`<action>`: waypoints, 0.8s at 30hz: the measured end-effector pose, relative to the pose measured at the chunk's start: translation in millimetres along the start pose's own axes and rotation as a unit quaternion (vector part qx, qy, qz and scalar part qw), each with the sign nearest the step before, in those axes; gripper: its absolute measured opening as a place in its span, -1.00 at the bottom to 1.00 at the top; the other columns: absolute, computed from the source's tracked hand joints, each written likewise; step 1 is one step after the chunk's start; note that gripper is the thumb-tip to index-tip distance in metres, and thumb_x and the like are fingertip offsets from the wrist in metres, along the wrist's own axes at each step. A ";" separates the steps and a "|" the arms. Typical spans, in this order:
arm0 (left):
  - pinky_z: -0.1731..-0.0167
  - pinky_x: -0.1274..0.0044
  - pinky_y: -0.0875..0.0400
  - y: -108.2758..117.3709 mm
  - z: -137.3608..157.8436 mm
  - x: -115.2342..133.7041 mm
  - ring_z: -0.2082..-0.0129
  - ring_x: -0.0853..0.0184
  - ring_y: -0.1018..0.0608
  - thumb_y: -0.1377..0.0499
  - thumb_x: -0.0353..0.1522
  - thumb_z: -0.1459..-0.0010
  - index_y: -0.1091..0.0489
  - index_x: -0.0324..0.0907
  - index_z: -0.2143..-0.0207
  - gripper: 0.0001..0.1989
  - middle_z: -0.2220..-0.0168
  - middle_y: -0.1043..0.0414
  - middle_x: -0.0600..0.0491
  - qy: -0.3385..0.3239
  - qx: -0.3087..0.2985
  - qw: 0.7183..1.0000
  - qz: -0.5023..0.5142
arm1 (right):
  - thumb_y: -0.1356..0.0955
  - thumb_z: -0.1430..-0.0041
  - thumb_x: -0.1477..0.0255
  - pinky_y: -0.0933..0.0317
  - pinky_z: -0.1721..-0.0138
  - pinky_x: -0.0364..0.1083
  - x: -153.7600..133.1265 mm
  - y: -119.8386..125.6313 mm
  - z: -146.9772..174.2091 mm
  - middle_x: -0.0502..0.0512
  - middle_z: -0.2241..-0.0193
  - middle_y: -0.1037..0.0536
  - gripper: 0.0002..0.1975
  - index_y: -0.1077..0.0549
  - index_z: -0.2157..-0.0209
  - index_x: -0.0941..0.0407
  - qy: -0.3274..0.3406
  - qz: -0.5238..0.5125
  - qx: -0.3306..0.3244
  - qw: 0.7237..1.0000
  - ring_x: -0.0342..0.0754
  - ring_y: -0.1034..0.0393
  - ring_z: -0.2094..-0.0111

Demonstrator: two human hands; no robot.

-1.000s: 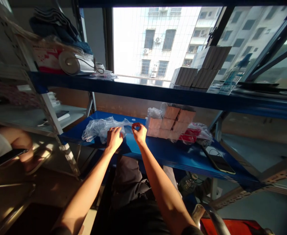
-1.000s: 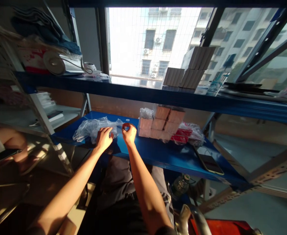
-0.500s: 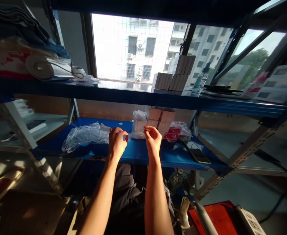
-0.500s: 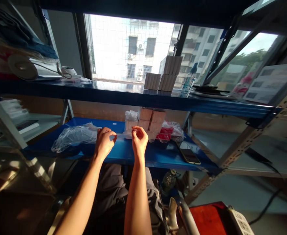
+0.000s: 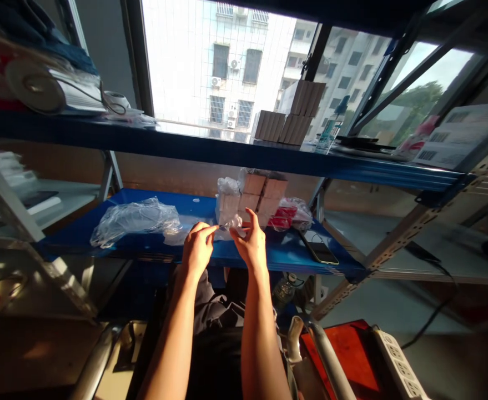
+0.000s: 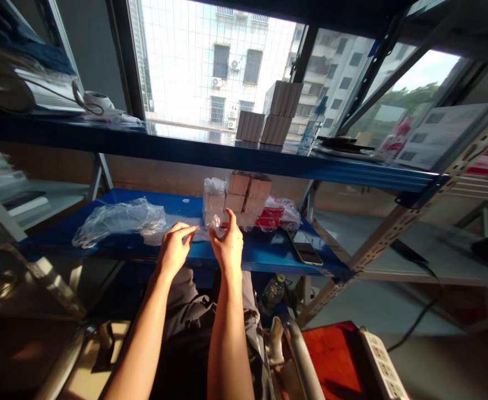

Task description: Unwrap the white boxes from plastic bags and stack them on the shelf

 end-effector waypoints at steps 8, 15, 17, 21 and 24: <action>0.26 0.47 -0.53 -6.0 12.0 -12.9 0.32 0.27 -0.59 -0.33 -0.42 -0.09 -0.55 -0.12 0.32 -0.93 0.22 -0.55 -0.01 0.009 -0.140 0.988 0.064 | -0.27 -0.13 0.37 -0.40 0.42 -0.11 31.9 -20.8 3.8 -0.04 0.51 -0.63 -0.54 -0.49 -0.07 0.09 -0.100 -0.184 0.023 0.978 -0.02 -0.54 0.53; 0.17 0.39 -0.48 -4.9 18.9 -31.0 0.29 0.20 -0.60 -0.14 -0.22 -0.38 -0.57 -0.11 0.43 -0.65 0.32 -0.57 -0.04 0.042 -0.139 0.988 -0.061 | -0.26 -0.20 0.32 -0.47 0.22 -0.04 23.7 -20.0 -2.4 0.17 0.25 -0.72 -0.73 -0.55 0.38 0.12 -0.021 -0.265 -0.003 0.964 0.05 -0.64 0.28; 0.02 0.32 -0.49 2.3 18.2 -41.1 0.04 0.06 -0.62 -0.23 -0.29 -0.30 -0.63 -0.08 0.15 -0.82 0.06 -0.62 -0.09 0.095 -0.095 0.986 -0.104 | -0.28 -0.20 0.32 -0.48 0.15 0.00 20.6 -18.3 -1.9 0.18 0.23 -0.72 -0.73 -0.59 0.37 0.13 -0.002 -0.265 -0.002 0.964 0.07 -0.63 0.22; -0.19 0.10 -0.41 10.5 19.7 -48.0 -0.27 -0.22 -0.42 -0.47 -0.34 -0.01 -0.35 -0.07 -0.36 -0.16 -0.42 -0.22 -0.20 0.150 -0.058 0.974 -0.157 | -0.31 -0.12 0.42 -0.48 0.10 0.02 20.3 -8.0 3.4 0.19 0.03 -0.70 -0.59 -0.66 0.04 0.11 0.017 -0.152 0.052 0.987 0.04 -0.59 0.23; -0.25 -0.12 -0.25 10.7 21.1 -43.1 -0.41 -0.38 -0.17 -0.51 -0.31 0.03 -0.21 -0.02 -0.45 0.00 -0.50 -0.07 -0.22 0.134 -0.056 0.968 -0.206 | -0.25 -0.06 0.53 -0.45 -0.05 0.06 10.6 -4.4 8.3 0.19 -0.23 -0.55 -0.27 -0.44 -0.30 0.08 0.063 -0.049 0.070 0.994 0.07 -0.54 0.01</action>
Point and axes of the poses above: each hand's wrist, its own z-axis away from the middle knuckle, its own y-axis out of the back of the hand, x = y × z, the point moved 8 cm from there along -z, towards the middle knuckle
